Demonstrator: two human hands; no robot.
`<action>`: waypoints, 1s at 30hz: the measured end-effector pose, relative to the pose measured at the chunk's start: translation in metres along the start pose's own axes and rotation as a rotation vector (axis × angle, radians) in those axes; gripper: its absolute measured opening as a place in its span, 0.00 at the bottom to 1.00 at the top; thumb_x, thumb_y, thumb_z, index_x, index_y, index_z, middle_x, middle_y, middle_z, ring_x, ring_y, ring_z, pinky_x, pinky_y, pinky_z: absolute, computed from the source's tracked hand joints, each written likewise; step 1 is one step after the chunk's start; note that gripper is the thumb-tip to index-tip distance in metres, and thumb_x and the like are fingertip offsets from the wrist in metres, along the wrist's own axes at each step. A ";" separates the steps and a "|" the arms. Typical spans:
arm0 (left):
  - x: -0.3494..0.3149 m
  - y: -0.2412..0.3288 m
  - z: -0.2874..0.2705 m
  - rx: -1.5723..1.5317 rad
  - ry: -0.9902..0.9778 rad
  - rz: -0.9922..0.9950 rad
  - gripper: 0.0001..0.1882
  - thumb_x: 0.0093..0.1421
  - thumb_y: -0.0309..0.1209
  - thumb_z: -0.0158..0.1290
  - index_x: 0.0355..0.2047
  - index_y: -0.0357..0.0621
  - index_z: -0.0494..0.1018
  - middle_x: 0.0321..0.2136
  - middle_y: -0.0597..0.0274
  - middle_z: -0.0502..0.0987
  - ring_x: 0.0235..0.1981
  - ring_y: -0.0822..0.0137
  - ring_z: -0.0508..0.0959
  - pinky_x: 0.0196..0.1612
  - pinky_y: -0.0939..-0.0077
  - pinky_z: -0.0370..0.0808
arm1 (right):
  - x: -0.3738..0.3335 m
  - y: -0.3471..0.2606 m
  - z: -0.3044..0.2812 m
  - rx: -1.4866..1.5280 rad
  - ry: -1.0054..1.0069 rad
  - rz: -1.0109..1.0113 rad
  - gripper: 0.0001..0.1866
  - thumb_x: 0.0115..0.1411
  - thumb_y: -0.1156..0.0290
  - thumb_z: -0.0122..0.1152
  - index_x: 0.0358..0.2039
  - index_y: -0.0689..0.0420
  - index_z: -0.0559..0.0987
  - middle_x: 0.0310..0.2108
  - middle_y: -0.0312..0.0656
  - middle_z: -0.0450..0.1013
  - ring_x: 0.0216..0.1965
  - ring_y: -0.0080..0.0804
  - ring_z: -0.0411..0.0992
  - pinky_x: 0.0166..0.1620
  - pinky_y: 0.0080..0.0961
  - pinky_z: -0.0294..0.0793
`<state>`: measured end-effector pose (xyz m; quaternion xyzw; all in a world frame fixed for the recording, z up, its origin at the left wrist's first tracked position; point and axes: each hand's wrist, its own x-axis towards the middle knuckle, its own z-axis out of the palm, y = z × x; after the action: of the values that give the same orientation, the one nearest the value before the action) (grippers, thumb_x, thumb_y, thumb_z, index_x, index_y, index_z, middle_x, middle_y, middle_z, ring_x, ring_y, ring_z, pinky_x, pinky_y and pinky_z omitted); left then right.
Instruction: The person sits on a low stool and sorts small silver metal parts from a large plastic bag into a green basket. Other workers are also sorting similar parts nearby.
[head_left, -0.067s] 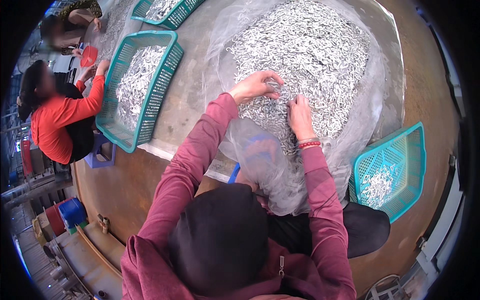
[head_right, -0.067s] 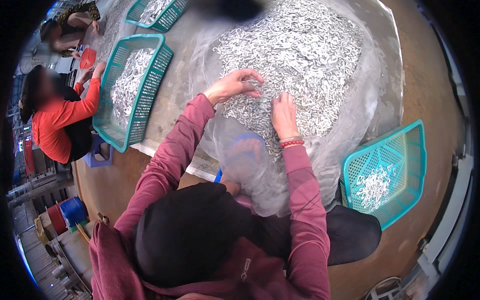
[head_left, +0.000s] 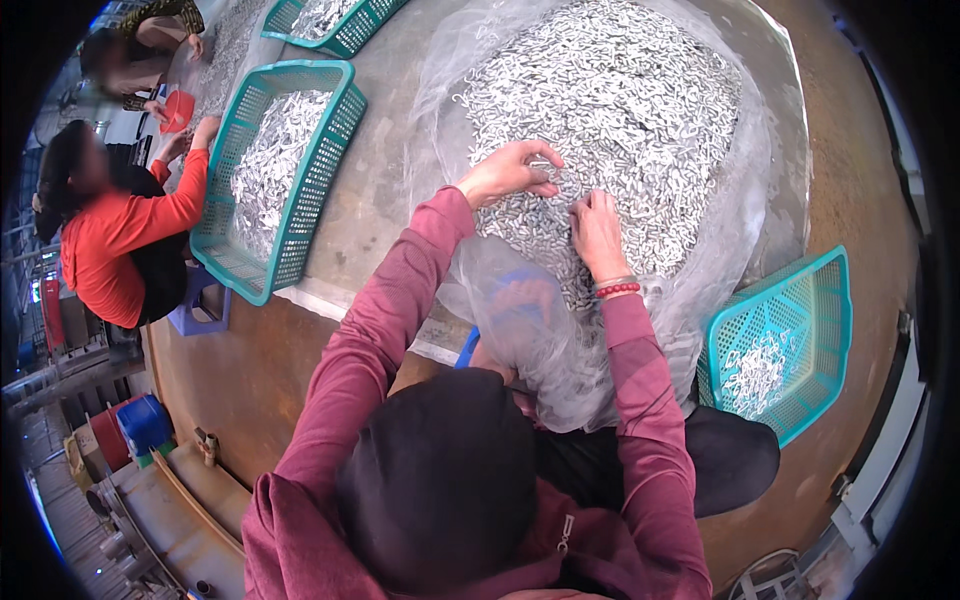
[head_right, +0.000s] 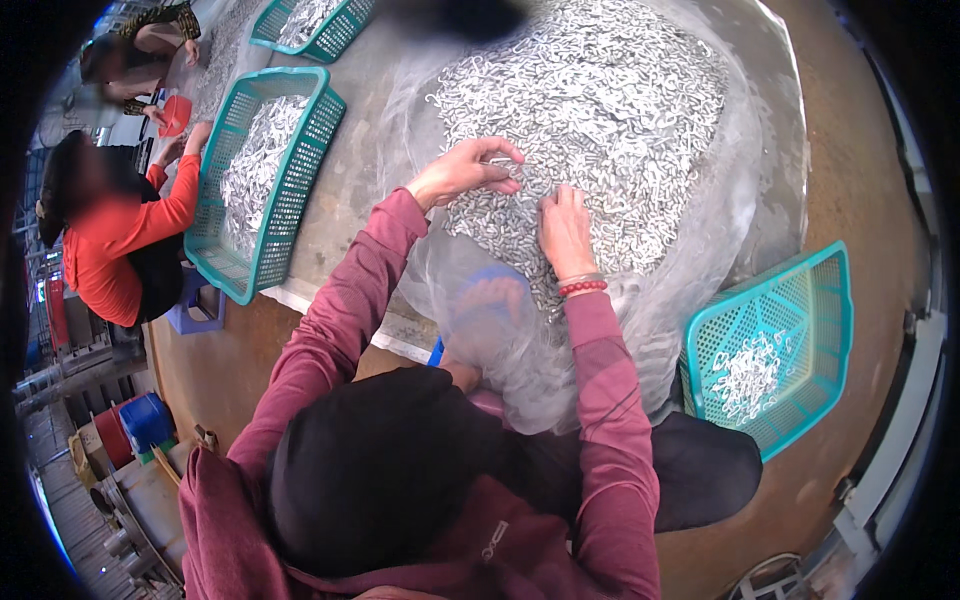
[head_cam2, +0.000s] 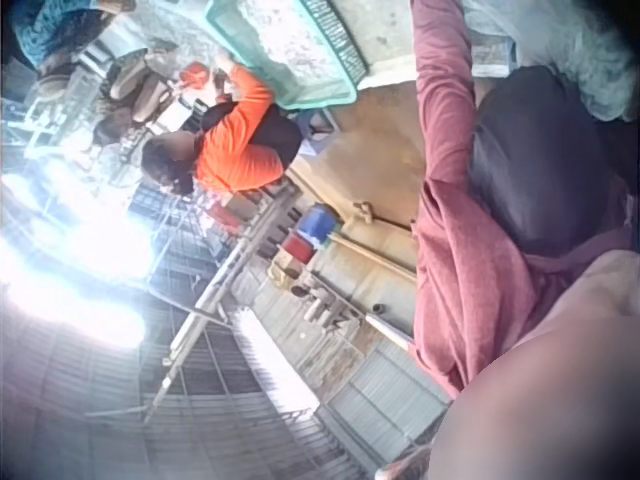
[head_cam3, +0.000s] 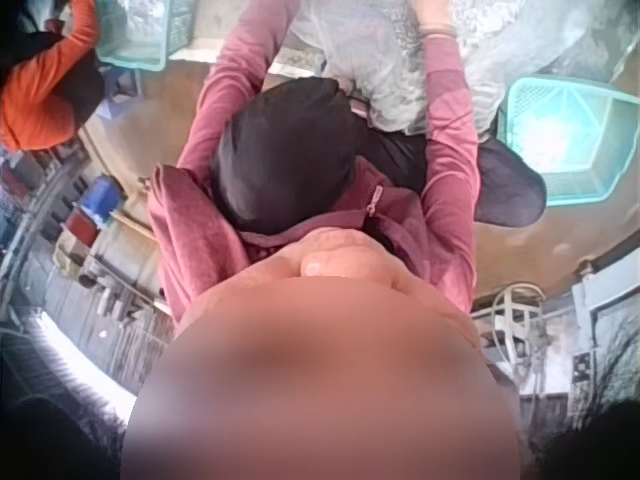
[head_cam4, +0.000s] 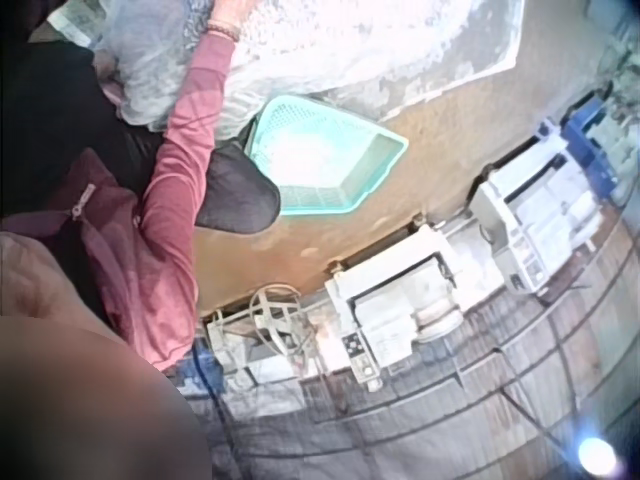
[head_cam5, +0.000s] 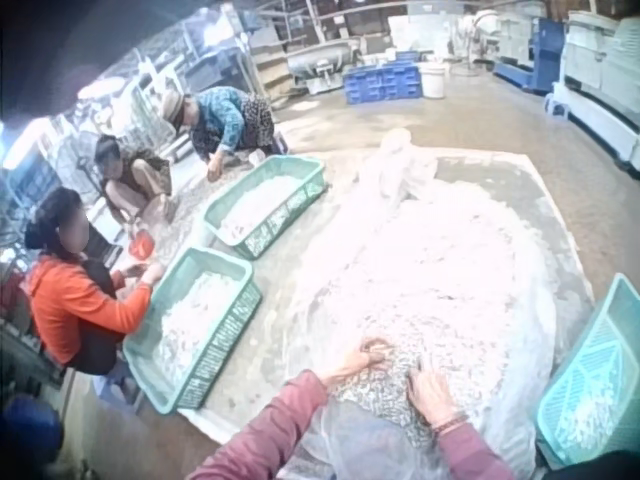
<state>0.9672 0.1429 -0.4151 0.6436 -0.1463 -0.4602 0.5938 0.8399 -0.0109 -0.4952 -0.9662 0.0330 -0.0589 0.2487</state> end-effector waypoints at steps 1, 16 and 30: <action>0.001 -0.002 -0.004 0.022 0.005 -0.032 0.12 0.59 0.21 0.48 0.43 0.35 0.68 0.35 0.56 0.74 0.36 0.68 0.78 0.37 0.77 0.79 | 0.004 -0.002 0.000 0.084 -0.010 0.008 0.05 0.52 0.73 0.57 0.29 0.59 0.77 0.32 0.47 0.69 0.38 0.45 0.69 0.41 0.37 0.70; 0.011 -0.012 -0.029 0.747 0.138 0.063 0.30 0.57 0.16 0.44 0.61 0.46 0.56 0.47 0.46 0.71 0.30 0.69 0.79 0.38 0.78 0.77 | 0.000 -0.012 -0.007 0.185 -0.169 0.071 0.06 0.49 0.71 0.62 0.28 0.58 0.78 0.31 0.49 0.69 0.38 0.49 0.68 0.44 0.40 0.69; -0.008 -0.062 -0.035 0.886 0.452 0.207 0.07 0.51 0.26 0.54 0.31 0.38 0.74 0.27 0.48 0.77 0.33 0.50 0.77 0.37 0.61 0.72 | 0.011 0.010 -0.016 1.240 0.006 0.539 0.04 0.58 0.74 0.55 0.33 0.60 0.76 0.31 0.41 0.76 0.27 0.23 0.73 0.28 0.17 0.71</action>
<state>0.9671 0.1868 -0.4721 0.8993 -0.2582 -0.1419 0.3232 0.8486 -0.0285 -0.4848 -0.6025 0.2337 -0.0054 0.7631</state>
